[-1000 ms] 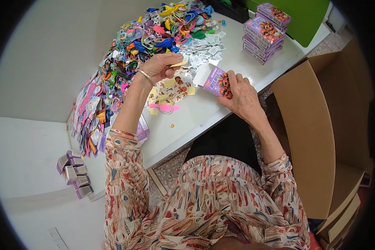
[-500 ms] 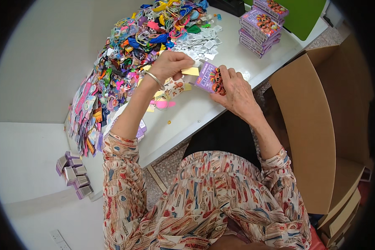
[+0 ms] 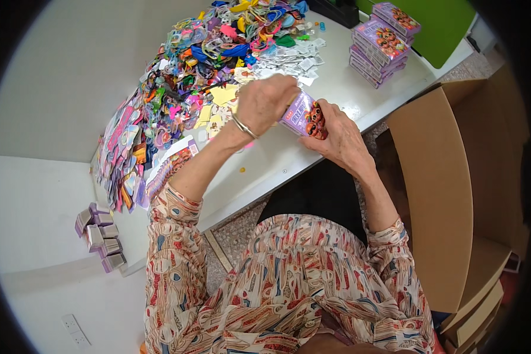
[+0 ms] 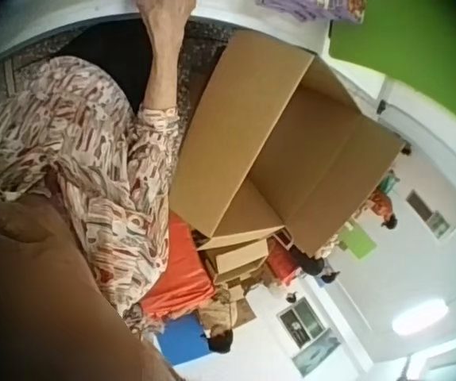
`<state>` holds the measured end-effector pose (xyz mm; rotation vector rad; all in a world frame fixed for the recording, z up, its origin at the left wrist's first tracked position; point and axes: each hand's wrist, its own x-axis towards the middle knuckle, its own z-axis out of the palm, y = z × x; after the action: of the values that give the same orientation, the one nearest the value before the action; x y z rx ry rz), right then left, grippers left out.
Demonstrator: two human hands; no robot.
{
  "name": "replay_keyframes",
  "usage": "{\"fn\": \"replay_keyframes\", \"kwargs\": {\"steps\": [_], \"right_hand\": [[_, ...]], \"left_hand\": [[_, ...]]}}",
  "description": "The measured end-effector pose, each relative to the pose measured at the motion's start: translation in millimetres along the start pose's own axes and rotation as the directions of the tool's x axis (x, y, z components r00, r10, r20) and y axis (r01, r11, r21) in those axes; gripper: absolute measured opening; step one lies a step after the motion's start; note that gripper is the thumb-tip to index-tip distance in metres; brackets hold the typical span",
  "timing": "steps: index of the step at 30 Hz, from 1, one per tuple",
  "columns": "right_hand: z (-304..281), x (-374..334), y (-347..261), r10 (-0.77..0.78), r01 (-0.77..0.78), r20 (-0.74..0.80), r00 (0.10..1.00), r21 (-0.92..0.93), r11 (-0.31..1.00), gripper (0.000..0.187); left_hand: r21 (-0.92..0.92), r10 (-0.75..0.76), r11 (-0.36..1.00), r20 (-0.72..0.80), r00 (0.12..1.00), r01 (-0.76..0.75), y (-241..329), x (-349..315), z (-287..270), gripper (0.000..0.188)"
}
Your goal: Assembling and packing small toys and cards into individual display boxes.
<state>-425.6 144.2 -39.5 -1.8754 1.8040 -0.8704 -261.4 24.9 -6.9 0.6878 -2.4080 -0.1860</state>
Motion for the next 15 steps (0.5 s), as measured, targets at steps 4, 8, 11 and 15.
{"fn": "replay_keyframes", "kwargs": {"steps": [4, 8, 11, 15], "right_hand": [[-1.8, -2.5, 0.1, -0.020, 0.021, -0.056, 0.998, 0.026, 0.999, 0.068], [3.8, -3.7, -1.0, -0.044, 0.047, -0.107, 0.993, 0.029, 0.998, 0.069], [4.5, -0.1, -4.5, -0.037, 0.039, -0.098, 0.994, 0.019, 0.999, 0.071], [4.2, 4.3, 1.3, 0.018, 0.013, -0.230, 0.973, 0.134, 0.991, 0.069]], "left_hand": [[-0.002, -0.014, 1.000, 0.006, 1.000, 0.014, 16.9, -2.7, -0.8, 0.009], [-0.032, -0.044, 0.999, -0.159, 0.986, 0.039, 4.6, -10.1, -4.5, 0.010], [-0.364, -0.254, 0.905, -0.048, 0.966, 0.220, -10.5, -16.3, -17.4, 0.011], [-0.409, -0.560, 0.753, 0.014, 0.828, 0.516, -89.3, -34.5, -65.3, 0.018]]}}
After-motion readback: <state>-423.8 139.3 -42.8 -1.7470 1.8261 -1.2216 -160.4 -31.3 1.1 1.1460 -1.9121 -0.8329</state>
